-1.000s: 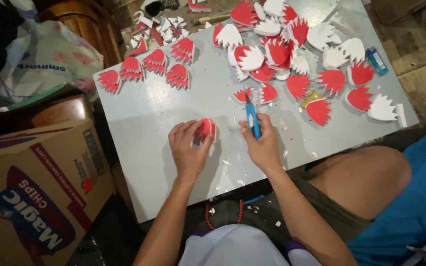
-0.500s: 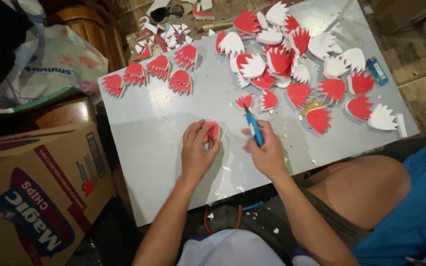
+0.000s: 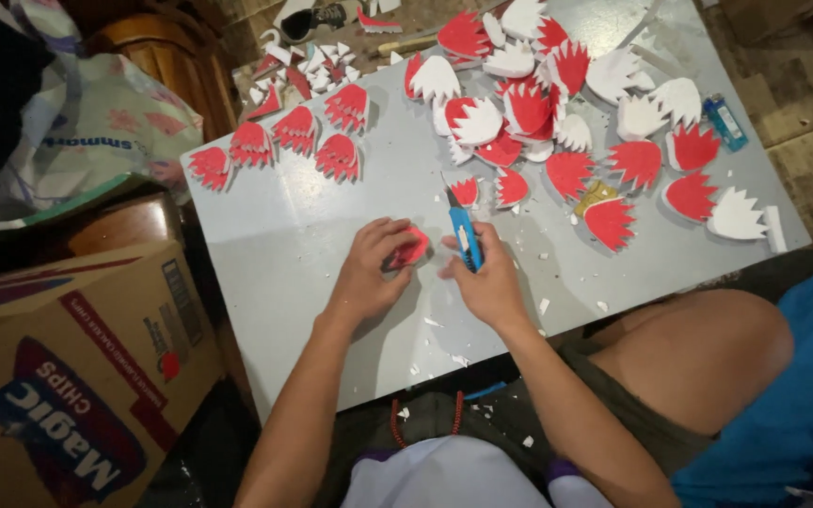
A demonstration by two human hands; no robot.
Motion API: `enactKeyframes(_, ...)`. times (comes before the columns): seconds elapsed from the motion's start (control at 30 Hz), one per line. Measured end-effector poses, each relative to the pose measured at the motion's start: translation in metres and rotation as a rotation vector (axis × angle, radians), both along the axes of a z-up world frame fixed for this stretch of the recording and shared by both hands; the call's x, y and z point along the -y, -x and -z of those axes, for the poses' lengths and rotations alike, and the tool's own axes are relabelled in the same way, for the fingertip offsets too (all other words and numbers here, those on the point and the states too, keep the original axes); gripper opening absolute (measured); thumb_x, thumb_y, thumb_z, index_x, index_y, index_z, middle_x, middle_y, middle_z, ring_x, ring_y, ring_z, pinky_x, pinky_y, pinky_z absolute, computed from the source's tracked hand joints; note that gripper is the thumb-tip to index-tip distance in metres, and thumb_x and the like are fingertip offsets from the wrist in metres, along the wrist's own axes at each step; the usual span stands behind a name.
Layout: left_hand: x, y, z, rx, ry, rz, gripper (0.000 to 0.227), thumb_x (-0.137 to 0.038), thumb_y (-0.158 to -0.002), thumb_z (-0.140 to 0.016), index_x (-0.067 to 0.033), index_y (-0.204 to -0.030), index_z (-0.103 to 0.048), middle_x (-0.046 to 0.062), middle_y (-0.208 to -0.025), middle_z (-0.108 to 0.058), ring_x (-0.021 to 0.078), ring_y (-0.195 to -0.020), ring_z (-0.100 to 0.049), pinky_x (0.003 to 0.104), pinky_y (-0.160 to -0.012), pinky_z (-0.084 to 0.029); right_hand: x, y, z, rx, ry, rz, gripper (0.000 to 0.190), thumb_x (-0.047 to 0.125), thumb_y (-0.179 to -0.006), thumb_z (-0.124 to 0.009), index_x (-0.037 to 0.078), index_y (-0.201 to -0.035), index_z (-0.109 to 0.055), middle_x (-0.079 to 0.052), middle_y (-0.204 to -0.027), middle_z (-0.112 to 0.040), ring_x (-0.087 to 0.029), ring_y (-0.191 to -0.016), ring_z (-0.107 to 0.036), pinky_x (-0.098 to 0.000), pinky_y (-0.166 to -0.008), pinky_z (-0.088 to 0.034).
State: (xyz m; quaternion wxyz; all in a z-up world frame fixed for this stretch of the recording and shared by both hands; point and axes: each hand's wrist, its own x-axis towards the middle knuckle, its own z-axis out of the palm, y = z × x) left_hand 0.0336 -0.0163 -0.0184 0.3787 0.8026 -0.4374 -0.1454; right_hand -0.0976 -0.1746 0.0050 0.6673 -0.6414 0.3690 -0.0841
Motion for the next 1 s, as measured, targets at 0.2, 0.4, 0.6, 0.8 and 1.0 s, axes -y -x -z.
enactKeyframes(0.2,0.019,0.011,0.015,0.086,0.1,-0.01,0.049,-0.02,-0.077,-0.084,-0.0181,-0.123,-0.069,0.007,-0.133,-0.066,0.0316,-0.13,-0.057,0.048,-0.117,-0.038,0.004,-0.002,-0.006,0.009,-0.041,0.009,0.041,-0.001,-0.085,-0.06,0.006,-0.124,-0.052,-0.018,-0.119,-0.073,-0.022,-0.077,-0.078,-0.0324,-0.078,-0.06)
enactKeyframes(0.4,0.018,0.02,0.006,0.072,0.062,-0.094,0.041,-0.023,-0.085,-0.081,-0.0181,-0.124,-0.069,0.006,-0.131,-0.064,0.032,-0.127,-0.055,0.047,-0.112,-0.043,0.003,-0.002,-0.014,0.011,-0.014,-0.01,0.04,-0.001,-0.086,-0.058,0.005,-0.126,-0.05,-0.017,-0.121,-0.073,-0.022,-0.08,-0.078,-0.033,-0.079,-0.06)
enactKeyframes(0.6,0.019,0.023,0.0,0.03,-0.003,-0.112,0.038,-0.024,-0.089,-0.079,-0.019,-0.126,-0.068,0.005,-0.131,-0.062,0.0318,-0.128,-0.052,0.046,-0.111,-0.043,0.003,-0.001,-0.005,0.051,-0.04,-0.017,0.037,0.001,-0.088,-0.057,0.006,-0.124,-0.049,-0.021,-0.123,-0.071,-0.022,-0.079,-0.077,-0.0345,-0.079,-0.06)
enactKeyframes(0.8,0.019,0.02,0.004,0.057,0.004,-0.098,0.036,-0.029,-0.091,-0.079,-0.0197,-0.125,-0.069,0.004,-0.128,-0.064,0.0279,-0.125,-0.055,0.044,-0.112,-0.041,0.005,-0.001,-0.008,0.025,-0.026,-0.043,0.039,0.0,-0.089,-0.055,0.007,-0.126,-0.047,-0.021,-0.124,-0.071,-0.022,-0.079,-0.077,-0.0334,-0.078,-0.061)
enactKeyframes(1.0,0.018,0.024,0.001,0.068,0.004,-0.131,0.038,-0.031,-0.09,-0.081,-0.019,-0.124,-0.069,0.005,-0.125,-0.065,0.0276,-0.121,-0.056,0.045,-0.11,-0.041,0.008,-0.001,-0.002,0.056,0.018,-0.108,0.037,0.0,-0.09,-0.056,0.005,-0.126,-0.048,-0.022,-0.125,-0.07,-0.02,-0.076,-0.076,-0.0316,-0.067,-0.061)
